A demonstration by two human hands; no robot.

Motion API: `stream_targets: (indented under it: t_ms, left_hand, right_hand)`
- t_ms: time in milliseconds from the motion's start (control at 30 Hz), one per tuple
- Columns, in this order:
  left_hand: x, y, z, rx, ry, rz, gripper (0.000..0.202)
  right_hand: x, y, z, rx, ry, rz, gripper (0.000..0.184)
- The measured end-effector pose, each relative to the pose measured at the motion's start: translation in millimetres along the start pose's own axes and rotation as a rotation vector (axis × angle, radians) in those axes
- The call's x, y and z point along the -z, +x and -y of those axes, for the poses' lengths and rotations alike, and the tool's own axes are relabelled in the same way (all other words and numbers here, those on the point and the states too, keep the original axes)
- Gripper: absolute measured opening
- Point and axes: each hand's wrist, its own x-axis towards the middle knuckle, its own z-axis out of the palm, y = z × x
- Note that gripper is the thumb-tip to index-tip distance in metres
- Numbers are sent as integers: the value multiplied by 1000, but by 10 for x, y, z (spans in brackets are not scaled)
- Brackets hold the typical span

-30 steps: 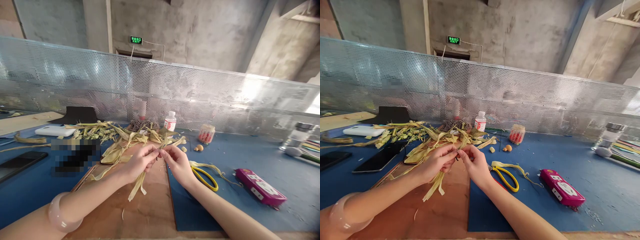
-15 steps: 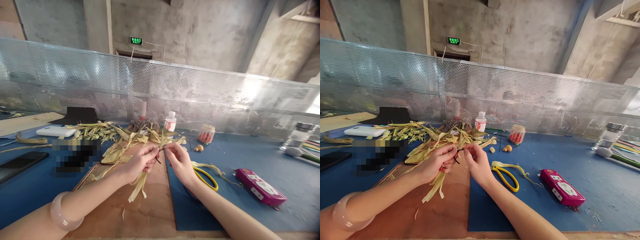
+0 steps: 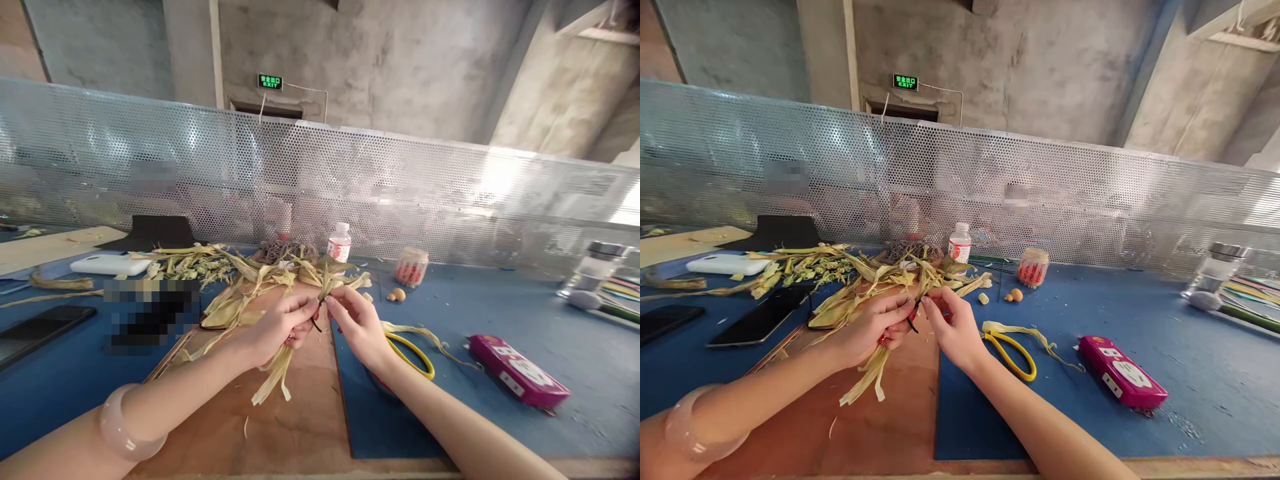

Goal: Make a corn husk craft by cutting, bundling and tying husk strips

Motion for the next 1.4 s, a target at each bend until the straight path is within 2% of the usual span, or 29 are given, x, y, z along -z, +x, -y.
stream_targets:
  t_ms: [100, 300, 467, 633, 767, 967, 1133, 1267, 1400]
  left_hand:
    - [0, 9, 10, -1, 10, 9, 23]
    - [-43, -6, -7, 6, 41, 6, 24]
    - [-9, -9, -22, 108, -137, 77, 21]
    - [41, -7, -56, 231, -316, 151, 22]
    - [35, -19, -93, 306, -415, 201, 23]
    - [8, 3, -85, 357, -473, 169, 23]
    - [-22, 22, -45, 232, -347, 93, 11]
    - [-80, -13, -48, 109, -124, 3, 32]
    - [-115, -45, -44, 23, 125, -53, 28]
  right_hand:
    - [0, -5, 23, -27, 2, 32, 24]
    - [-7, 5, 25, -75, -22, 6, 31]
    - [-6, 26, 10, -219, 159, 86, 32]
    - [-22, 38, 45, -260, 215, 112, 35]
    - [-40, 40, 63, -348, 360, 155, 36]
    - [-44, 45, -30, -414, 493, 110, 35]
    - [-35, 60, -83, -388, 493, 26, 38]
    - [-43, 61, -78, -390, 494, 23, 40]
    - [-52, 62, -59, -395, 493, 14, 41]
